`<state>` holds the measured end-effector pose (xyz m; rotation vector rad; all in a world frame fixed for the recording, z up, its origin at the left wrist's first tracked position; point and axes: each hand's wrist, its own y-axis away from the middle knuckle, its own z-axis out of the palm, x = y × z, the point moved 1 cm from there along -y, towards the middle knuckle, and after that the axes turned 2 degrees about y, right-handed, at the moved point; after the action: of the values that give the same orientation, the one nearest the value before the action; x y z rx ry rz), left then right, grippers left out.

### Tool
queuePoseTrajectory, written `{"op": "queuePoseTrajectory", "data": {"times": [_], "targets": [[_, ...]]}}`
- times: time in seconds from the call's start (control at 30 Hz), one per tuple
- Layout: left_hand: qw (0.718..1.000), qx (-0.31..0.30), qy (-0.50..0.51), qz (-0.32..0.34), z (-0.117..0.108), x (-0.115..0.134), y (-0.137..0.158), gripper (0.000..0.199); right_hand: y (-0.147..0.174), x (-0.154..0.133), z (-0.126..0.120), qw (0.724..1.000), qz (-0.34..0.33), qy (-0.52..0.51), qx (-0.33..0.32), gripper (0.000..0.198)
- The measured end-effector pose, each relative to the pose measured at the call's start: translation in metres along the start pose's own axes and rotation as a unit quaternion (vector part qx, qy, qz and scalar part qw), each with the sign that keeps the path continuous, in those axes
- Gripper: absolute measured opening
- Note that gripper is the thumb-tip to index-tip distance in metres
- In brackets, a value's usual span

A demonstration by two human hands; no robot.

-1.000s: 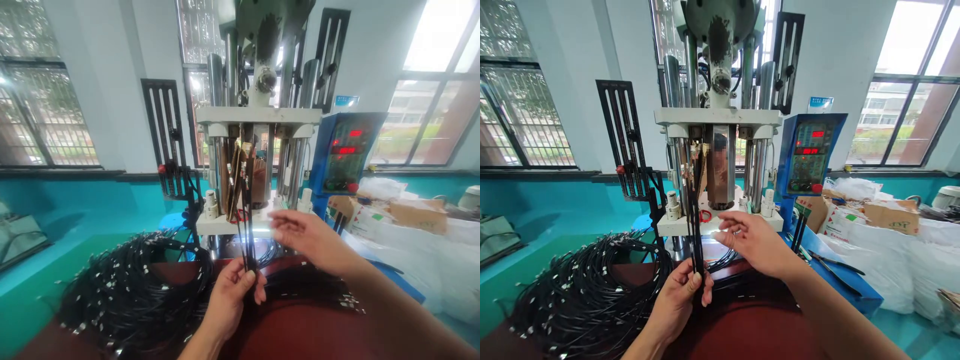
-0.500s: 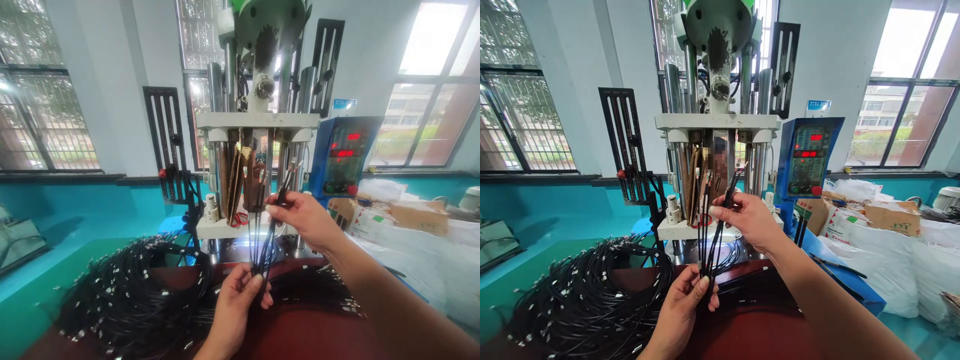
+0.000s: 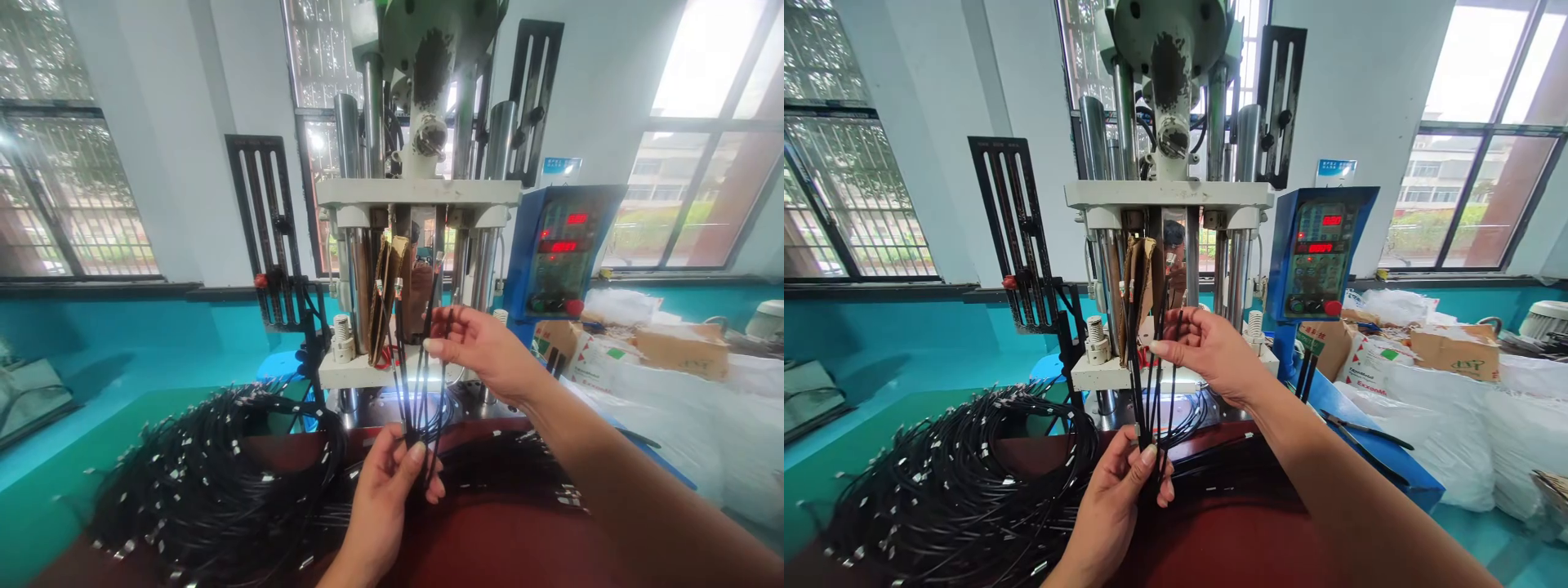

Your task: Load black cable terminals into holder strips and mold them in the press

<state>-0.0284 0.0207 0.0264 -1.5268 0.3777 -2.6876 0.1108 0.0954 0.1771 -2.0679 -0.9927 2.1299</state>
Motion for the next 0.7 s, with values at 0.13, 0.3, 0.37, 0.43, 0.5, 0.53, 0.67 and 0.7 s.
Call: {"op": "queuePoseTrajectory", "data": {"times": [0.13,0.3,0.37,0.43,0.5,0.53,0.67,0.7], "targets": [[1.0,-0.002,-0.001,0.002,0.0,0.0,0.002,0.014,0.0,0.005,0.003,0.999,0.002,0.039,0.008,0.023],[1.0,0.018,0.012,0.006,-0.001,-0.001,0.003,0.016,0.005,0.013,-0.002,0.999,0.0,0.035,0.029,0.022],[1.0,0.018,0.007,0.002,0.0,-0.001,0.002,0.016,0.007,0.014,-0.003,1.0,-0.003,0.016,0.025,0.022],[1.0,0.005,-0.005,-0.008,0.001,-0.002,0.001,0.017,0.007,0.014,-0.002,1.0,0.008,-0.011,0.02,0.029],[1.0,-0.012,-0.019,-0.018,0.002,-0.004,0.001,0.017,0.005,0.014,0.001,0.999,0.025,-0.029,0.007,0.041],[0.999,-0.019,-0.026,-0.021,0.003,-0.005,0.001,0.017,0.003,0.015,0.003,0.999,0.032,-0.028,0.002,0.044],[0.997,-0.038,-0.065,-0.019,0.002,-0.009,0.003,0.02,-0.001,0.017,0.007,0.998,0.054,0.006,0.015,0.033],[0.996,-0.034,-0.08,-0.019,0.001,-0.008,0.003,0.022,-0.001,0.017,0.007,0.998,0.051,0.017,0.024,0.028]]}}
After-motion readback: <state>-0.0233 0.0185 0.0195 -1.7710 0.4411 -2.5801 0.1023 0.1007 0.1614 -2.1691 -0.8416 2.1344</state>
